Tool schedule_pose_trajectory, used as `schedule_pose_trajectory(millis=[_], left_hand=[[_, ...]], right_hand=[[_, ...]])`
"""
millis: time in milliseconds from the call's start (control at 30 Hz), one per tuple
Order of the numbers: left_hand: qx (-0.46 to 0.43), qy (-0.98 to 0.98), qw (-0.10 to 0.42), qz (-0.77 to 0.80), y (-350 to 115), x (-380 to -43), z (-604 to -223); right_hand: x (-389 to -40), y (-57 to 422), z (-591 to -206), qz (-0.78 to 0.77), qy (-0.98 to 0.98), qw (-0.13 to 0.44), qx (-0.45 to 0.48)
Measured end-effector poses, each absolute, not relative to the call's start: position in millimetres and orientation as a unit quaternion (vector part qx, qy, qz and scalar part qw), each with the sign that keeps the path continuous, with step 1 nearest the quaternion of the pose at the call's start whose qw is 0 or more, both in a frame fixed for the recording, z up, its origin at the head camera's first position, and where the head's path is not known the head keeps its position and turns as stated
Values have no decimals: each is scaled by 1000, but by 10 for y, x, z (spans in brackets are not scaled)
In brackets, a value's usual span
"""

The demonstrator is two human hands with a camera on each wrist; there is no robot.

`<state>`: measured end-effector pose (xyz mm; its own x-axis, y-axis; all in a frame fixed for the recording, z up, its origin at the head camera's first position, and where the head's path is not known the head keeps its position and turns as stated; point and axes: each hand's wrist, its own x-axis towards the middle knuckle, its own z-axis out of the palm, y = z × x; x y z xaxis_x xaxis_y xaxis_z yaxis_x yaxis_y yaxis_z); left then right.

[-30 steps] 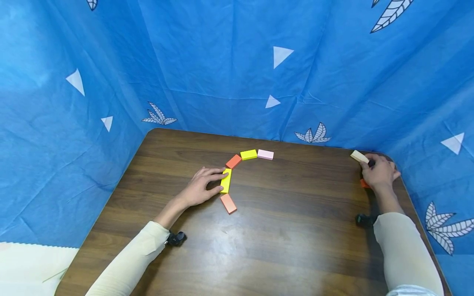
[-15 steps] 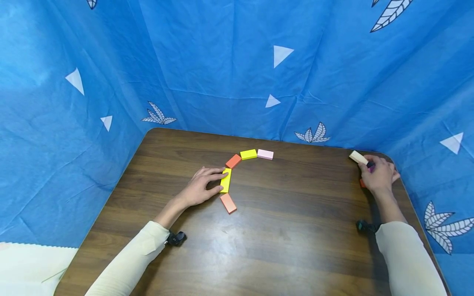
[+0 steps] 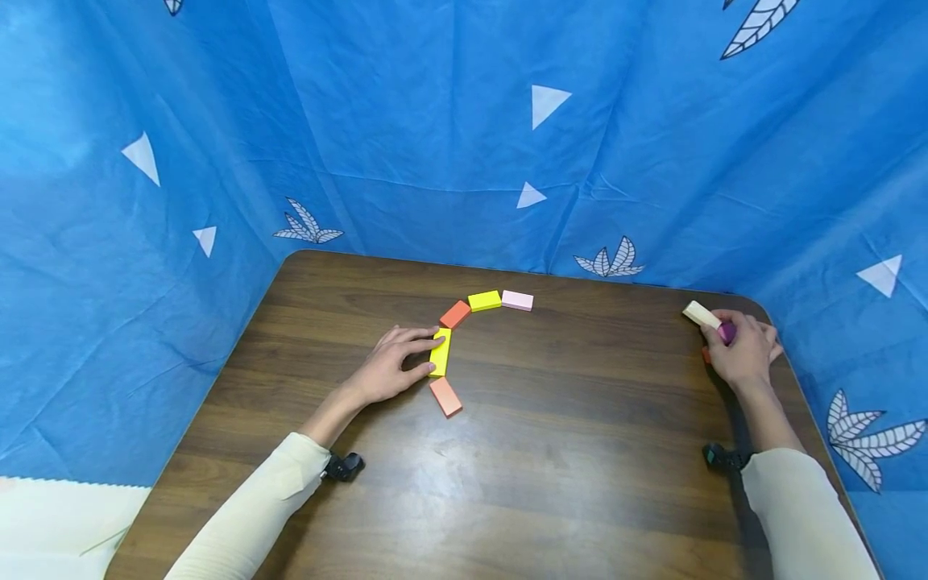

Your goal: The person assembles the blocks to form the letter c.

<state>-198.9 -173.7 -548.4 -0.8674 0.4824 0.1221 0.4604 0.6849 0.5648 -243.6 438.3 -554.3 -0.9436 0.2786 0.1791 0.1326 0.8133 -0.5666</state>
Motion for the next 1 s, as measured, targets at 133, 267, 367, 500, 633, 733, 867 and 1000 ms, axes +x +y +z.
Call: schedule_pose_trajectory(millis=[133,267,367,500,633,733,867,1000], left_hand=[[257,918,14,301,-1741,-1982,-5475],[255,919,19,300,-1743,-1984,-5472],[252,919,23,301,-1745,-1983,-5468],[249,920,26,302,-1745,-1986,-5466],[249,921,30,299,-1739,-1996,-5463],[249,921,36,297,-1735,-2003,-5455],[246,922,38,298,-1738,-2006,-5453],[244,922,37,298,-1743,-2002,-5453]], right_hand=[[-2398,4369,-5548,288,-943,133,-96],[-2351,4345,-5541,290,-942,145,-83],[-2316,4313,-5529,290,-942,152,-70],[-2272,4279,-5516,286,-944,155,-48],[-2213,4265,-5504,281,-947,152,-34],[-2152,4250,-5504,278,-949,149,-28],[-2085,4204,-5519,276,-949,149,-19],[-2038,4142,-5512,281,-948,150,-6]])
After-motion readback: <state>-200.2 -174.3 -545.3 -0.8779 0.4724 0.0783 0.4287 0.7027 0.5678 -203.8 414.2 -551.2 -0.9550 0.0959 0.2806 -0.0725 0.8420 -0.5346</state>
